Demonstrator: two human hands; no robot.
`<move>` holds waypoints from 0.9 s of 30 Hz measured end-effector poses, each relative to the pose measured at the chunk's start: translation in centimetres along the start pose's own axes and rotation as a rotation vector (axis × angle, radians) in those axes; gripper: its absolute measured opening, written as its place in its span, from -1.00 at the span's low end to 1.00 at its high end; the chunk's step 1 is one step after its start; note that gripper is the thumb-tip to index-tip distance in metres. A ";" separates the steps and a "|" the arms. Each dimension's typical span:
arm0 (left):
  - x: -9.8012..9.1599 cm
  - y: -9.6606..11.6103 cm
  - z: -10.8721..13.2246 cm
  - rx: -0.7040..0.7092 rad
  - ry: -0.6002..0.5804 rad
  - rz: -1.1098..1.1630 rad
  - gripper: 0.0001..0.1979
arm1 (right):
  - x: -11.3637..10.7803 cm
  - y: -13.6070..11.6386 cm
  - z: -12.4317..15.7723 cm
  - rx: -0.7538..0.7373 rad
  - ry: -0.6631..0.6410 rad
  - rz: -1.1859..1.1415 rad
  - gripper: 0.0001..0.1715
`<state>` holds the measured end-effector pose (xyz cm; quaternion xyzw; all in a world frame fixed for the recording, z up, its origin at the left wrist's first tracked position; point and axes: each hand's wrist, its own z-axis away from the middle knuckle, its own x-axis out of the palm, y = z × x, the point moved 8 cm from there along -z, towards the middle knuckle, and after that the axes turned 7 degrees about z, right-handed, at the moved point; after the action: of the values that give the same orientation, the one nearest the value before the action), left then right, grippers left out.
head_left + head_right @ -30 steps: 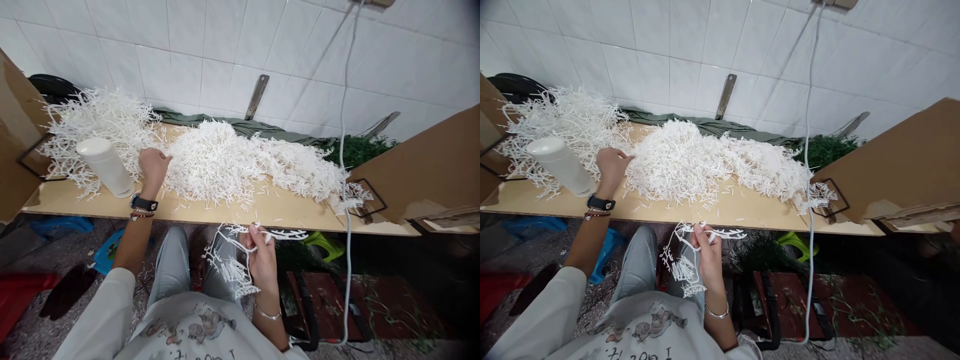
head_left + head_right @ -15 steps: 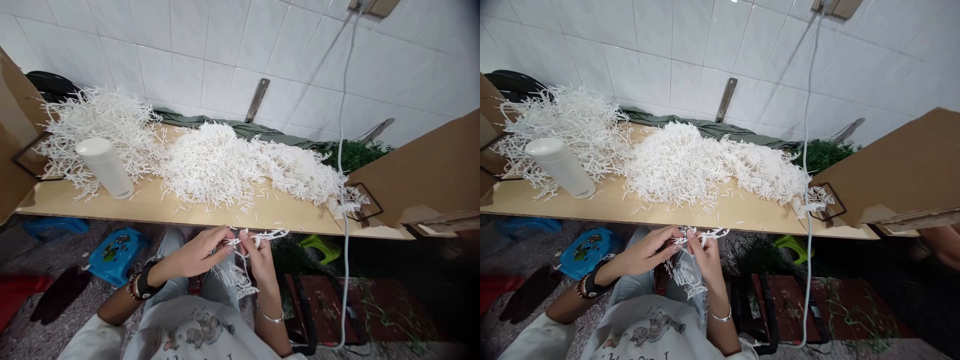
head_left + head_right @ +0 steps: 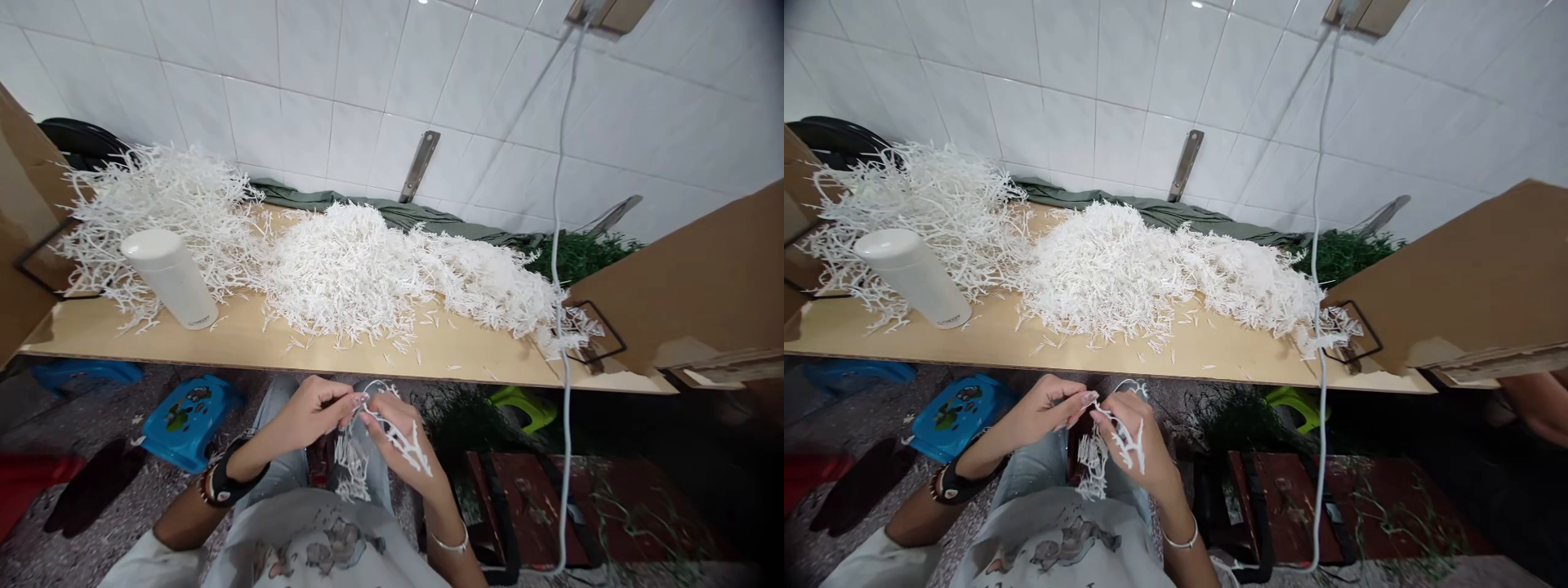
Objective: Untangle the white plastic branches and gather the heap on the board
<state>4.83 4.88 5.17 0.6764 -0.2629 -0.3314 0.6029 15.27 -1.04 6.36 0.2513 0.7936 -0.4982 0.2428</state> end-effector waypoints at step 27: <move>-17.9 2.4 -5.7 -0.169 0.882 -0.957 -0.65 | -1.8 3.0 -1.0 0.322 0.477 -1.365 -0.83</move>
<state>-2.17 21.76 10.25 0.7414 0.3658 -0.2740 0.4913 18.38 0.77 5.88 -0.1643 0.7216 -0.5802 -0.3399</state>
